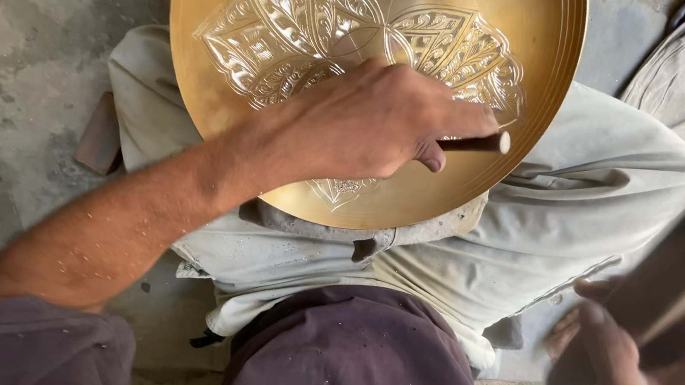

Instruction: The person sits on the floor holding a punch against an embossed brass tray and repeatedly strikes the punch with a wooden mallet to refine the raised floral pattern. The person rotates the tray, adjusts its rope sling, and repositions the punch to work different areas of the design.

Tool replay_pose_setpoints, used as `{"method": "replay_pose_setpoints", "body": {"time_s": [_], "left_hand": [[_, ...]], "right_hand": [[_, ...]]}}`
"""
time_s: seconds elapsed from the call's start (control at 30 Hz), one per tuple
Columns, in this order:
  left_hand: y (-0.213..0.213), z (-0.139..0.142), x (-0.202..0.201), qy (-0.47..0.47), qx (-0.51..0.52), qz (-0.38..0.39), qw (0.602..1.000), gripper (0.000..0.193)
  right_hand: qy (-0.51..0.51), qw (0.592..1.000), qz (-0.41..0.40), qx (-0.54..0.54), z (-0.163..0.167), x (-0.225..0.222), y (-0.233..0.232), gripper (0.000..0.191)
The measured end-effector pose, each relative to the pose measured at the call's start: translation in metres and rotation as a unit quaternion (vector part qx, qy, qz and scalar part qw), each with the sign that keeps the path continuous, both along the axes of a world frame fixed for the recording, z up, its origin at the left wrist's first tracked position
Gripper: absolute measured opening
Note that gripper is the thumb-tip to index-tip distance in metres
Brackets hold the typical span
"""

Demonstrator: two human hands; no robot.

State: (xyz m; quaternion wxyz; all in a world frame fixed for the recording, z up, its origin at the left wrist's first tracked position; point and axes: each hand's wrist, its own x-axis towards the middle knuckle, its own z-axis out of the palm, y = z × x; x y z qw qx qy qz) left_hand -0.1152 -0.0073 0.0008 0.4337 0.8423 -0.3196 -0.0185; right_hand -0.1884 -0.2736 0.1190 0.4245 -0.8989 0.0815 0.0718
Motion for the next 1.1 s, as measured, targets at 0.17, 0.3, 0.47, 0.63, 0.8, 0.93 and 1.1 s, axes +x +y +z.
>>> {"method": "replay_pose_setpoints", "body": {"time_s": [0.17, 0.3, 0.47, 0.63, 0.8, 0.93, 1.1], "left_hand": [[-0.010, 0.013, 0.011, 0.023, 0.009, -0.061, 0.998, 0.022], [-0.011, 0.024, 0.017, 0.065, 0.071, -0.086, 0.992, 0.026], [-0.019, 0.031, 0.021, 0.086, 0.152, -0.141, 0.975, 0.009], [-0.015, 0.029, 0.020, -0.026, 0.139, -0.165, 0.976, 0.018], [-0.016, 0.023, 0.016, -0.033, 0.156, -0.169, 0.973, 0.018], [-0.014, 0.015, 0.012, 0.011, 0.167, -0.134, 0.977, 0.027], [-0.001, 0.005, -0.003, -0.014, 0.007, -0.039, 0.999, 0.047]], "right_hand": [[0.016, 0.993, -0.080, 0.087, -0.040, -0.027, -0.032, 0.068], [-0.056, 0.996, -0.021, 0.061, -0.088, -0.048, -0.036, 0.038], [-0.033, 0.994, 0.045, -0.099, -0.116, -0.060, -0.008, 0.056], [-0.123, 0.974, 0.109, -0.155, -0.128, -0.060, 0.010, 0.055], [-0.149, 0.985, 0.075, 0.031, -0.132, -0.048, 0.023, 0.056], [-0.170, 0.964, 0.061, 0.197, -0.125, -0.041, 0.019, 0.064], [-0.151, 0.951, 0.155, -0.222, -0.070, -0.013, 0.009, 0.054]]}}
